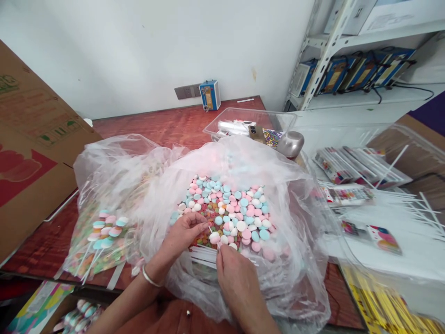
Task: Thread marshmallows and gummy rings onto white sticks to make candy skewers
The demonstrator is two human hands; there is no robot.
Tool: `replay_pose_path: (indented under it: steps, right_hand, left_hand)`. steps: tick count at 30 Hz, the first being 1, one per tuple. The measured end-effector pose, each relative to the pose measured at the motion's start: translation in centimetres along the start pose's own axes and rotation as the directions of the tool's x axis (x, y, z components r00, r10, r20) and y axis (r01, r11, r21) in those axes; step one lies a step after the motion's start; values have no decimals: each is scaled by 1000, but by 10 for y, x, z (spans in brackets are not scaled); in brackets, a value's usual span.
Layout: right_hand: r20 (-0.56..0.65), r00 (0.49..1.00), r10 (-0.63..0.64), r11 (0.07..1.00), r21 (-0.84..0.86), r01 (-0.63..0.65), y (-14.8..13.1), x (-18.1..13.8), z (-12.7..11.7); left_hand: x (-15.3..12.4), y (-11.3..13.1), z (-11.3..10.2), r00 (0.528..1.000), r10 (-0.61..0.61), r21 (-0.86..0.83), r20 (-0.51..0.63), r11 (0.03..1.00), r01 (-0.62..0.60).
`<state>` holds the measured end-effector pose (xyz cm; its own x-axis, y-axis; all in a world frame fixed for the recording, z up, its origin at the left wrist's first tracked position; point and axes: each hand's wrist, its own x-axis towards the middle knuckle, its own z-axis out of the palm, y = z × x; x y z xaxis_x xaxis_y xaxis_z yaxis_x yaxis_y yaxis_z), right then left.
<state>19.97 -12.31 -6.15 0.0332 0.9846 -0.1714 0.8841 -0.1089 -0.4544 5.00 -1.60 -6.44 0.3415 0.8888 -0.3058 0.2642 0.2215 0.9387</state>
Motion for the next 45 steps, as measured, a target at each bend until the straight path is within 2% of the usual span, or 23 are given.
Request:
replay_pose_path:
  steps: [3,7,9,11,13,16,18,20,24,26,27,29,31,33,36,39,42,45]
  right_hand:
    - [14,1000,8,1000,0,-8,1,0,2]
    - [52,999,12,1000,19,-13,0,-2,5]
    - [72,997,16,999,31,-18,-1,-1,6]
    - [71,997,12,998,64,-16,-1,-1,7]
    - [47,999,6,994,109,-11,1,-1,7]
    - [7,1000,28,994,107,-28,4,-2,6]
    - [6,999,49,997,59,-49,6,-2,5]
    - [14,998,58,998,16,-58,7,0,4]
    - [12,998,58,998,-13,-58,4,2,1]
    - [7,998,57,998,-30,-57,3,3,1]
    - [2,999,55,998,-40,-55,3,3,1]
    - [-9,999,43,998,-54,-44,3,3,2]
    - [-20,999,28,998,-57,-29,3,4,3]
    - [-36,999,15,999,-49,-17,3,5,4]
    - [-50,999,11,999,-35,-13,4,5,4]
    - [-35,999,18,999,-37,-20,4,4,2]
    - [-44,999,22,999,-30,-24,4,3,2]
    - [-103,995,4,1000,14,-3,3,3,4]
  left_hand:
    - [-7,-1,4,996,67,19,-51,998,-67]
    - [-26,-7,13,962,238,244,-131,949,-202]
    - [-36,-11,17,936,336,361,-104,890,-279]
    - [-43,-16,18,926,373,389,-64,863,-321]
    - [-44,-20,12,938,341,337,-62,892,-302]
    - [-38,-23,-3,939,315,344,-140,904,-252]
    - [-30,-23,-12,913,371,458,-167,850,-262]
    - [-21,-20,-16,891,434,581,-133,762,-285]
    - [-1,-13,-6,880,468,767,-80,593,-246]
    - [5,-11,1,878,470,787,-94,575,-224]
    - [7,-9,3,878,467,764,-107,604,-228]
    - [8,-7,4,892,427,635,-152,733,-243]
    - [6,-5,3,939,290,382,-185,902,-203]
    - [2,-3,1,984,116,112,-132,989,-102]
    - [-1,-3,0,999,-5,-87,-41,996,1]
    - [-2,-5,5,998,19,-128,-54,991,-26]
    - [-3,-8,14,999,36,-190,-13,981,-38]
    - [-5,-8,22,998,-30,-394,-53,919,7]
